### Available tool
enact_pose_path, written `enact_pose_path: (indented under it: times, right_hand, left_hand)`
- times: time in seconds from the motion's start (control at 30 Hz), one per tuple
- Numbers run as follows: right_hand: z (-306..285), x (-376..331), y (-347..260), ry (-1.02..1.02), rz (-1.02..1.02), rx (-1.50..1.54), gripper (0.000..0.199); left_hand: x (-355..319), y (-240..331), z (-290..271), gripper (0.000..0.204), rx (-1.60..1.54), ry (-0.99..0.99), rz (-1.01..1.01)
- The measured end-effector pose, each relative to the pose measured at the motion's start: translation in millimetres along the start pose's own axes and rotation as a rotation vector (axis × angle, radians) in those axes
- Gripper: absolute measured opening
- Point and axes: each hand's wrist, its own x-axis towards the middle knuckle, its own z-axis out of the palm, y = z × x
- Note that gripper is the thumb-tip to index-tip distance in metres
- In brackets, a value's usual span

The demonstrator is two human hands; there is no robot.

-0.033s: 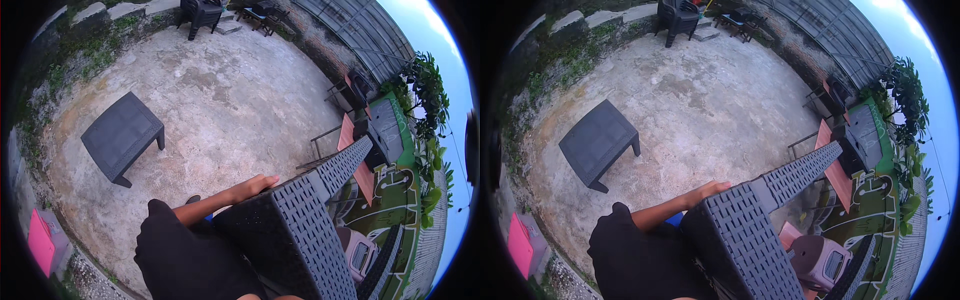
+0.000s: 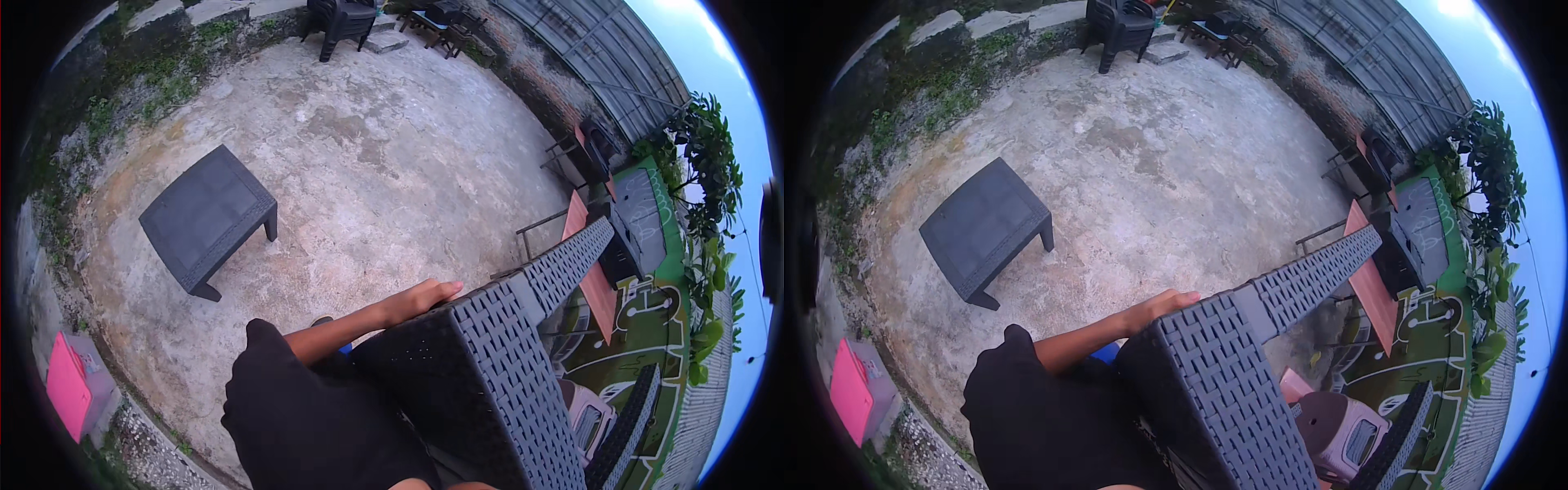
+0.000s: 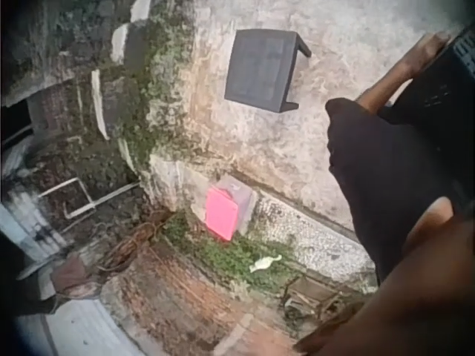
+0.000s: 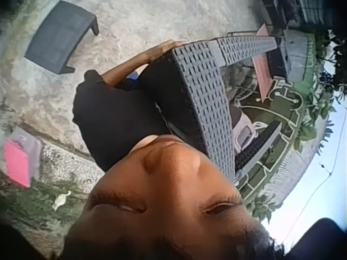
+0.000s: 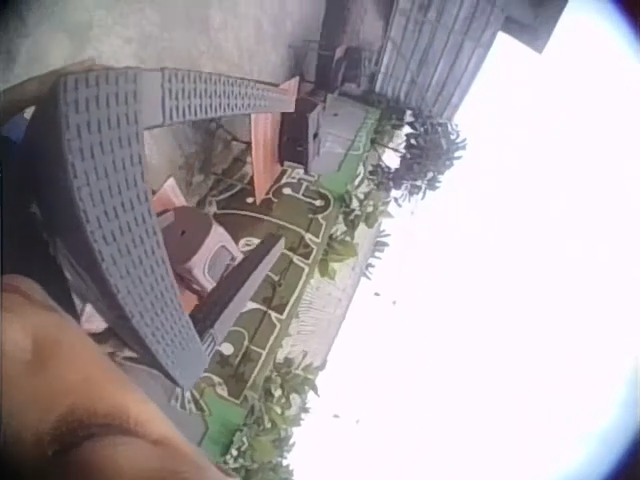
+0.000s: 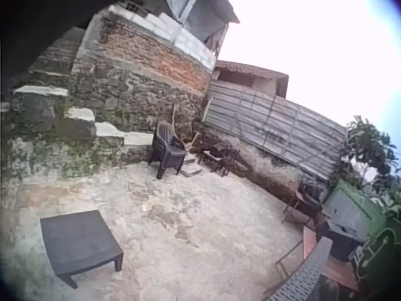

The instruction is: Assembling small black plastic tables by attaching legs to the table tops.

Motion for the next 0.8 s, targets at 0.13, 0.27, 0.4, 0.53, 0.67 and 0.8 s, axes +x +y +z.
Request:
enact_pose_path:
  times: [0.13,0.27,0.4,0.53,0.67,0.8]
  right_hand:
    - [116.3,31.2,34.6,-0.141,0.058,-0.035,0.065]
    - [227.9,75.5,81.4,-0.271,0.091,-0.059,0.065]
    - [353.4,137.2,139.9,-0.458,0.121,-0.089,0.065]
    - [505.3,219.2,217.9,-0.669,0.117,-0.102,0.066]
    - [653.0,313.7,295.0,-0.827,0.076,-0.096,0.066]
    - [844.5,447.2,355.5,-0.943,-0.046,-0.026,0.066]
  left_hand:
    - [31.0,28.0,-96.8,0.061,0.070,0.110,-0.077]
    - [64.2,66.2,-156.6,0.069,-0.303,0.247,-0.006]
    - [120.2,60.4,-227.1,0.078,-0.429,0.455,0.030]
    - [210.8,29.6,-303.0,0.082,-0.455,0.649,-0.099]
    - [313.4,11.9,-365.7,0.077,-0.607,0.847,0.062]
    - [447.3,-5.6,-435.5,0.064,-0.529,1.075,0.429]
